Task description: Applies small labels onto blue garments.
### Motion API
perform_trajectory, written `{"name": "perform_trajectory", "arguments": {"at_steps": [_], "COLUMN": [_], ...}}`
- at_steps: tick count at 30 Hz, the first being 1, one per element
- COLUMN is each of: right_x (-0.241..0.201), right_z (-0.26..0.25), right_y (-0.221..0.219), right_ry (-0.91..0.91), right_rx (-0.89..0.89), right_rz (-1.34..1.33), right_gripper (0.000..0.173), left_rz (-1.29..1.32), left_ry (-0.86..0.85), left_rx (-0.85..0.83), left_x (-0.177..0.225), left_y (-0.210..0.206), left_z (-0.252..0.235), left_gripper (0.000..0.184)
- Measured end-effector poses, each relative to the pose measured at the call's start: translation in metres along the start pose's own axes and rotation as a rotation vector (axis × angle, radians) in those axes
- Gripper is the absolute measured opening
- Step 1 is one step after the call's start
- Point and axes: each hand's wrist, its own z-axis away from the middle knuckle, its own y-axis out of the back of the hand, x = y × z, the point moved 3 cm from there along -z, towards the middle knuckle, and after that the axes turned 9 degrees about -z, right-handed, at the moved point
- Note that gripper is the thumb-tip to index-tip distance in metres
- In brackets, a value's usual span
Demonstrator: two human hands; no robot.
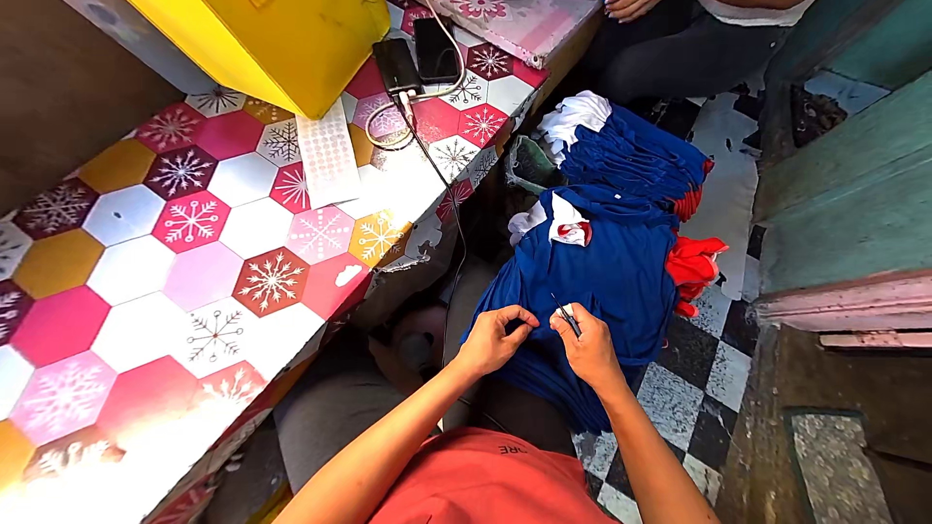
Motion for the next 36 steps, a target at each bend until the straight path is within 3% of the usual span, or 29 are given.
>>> {"name": "perform_trajectory", "arguments": {"at_steps": [4, 8, 11, 18, 26, 31, 36], "right_x": [-0.001, -0.004, -0.007, -0.003, -0.01, -0.004, 0.006], "right_z": [0.0, 0.007, 0.008, 0.006, 0.005, 0.004, 0.017], "right_y": [-0.001, -0.005, -0.011, -0.009, -0.018, 0.006, 0.022], "right_ry": [-0.088, -0.031, -0.007, -0.059, 0.148, 0.068, 0.092], "right_rx": [-0.035, -0.005, -0.008, -0.035, -0.025, -0.006, -0.079], "right_rz": [0.007, 0.053, 0.109, -0.054, 0.169, 0.053, 0.191], "right_gripper": [0.018, 0.02, 0.019, 0.019, 0.02, 0.036, 0.041], "left_rz": [0.089, 0.108, 0.1, 0.002, 0.054, 0.063, -0.004], "left_ry": [0.062, 0.126, 0.11, 0.051, 0.13, 0.13, 0.141], "left_rx": [0.03, 0.045, 0.045, 0.023, 0.012, 0.029, -0.002], "left_x": [-0.001, 0.002, 0.005, 0.006, 0.006, 0.001, -0.002], "left_y": [-0.001, -0.001, -0.002, 0.002, 0.0, 0.002, 0.0], "left_z": [0.0, 0.0, 0.001, 0.005, 0.005, 0.003, 0.002], "left_gripper": [0.019, 0.021, 0.019, 0.017, 0.014, 0.016, 0.022]}}
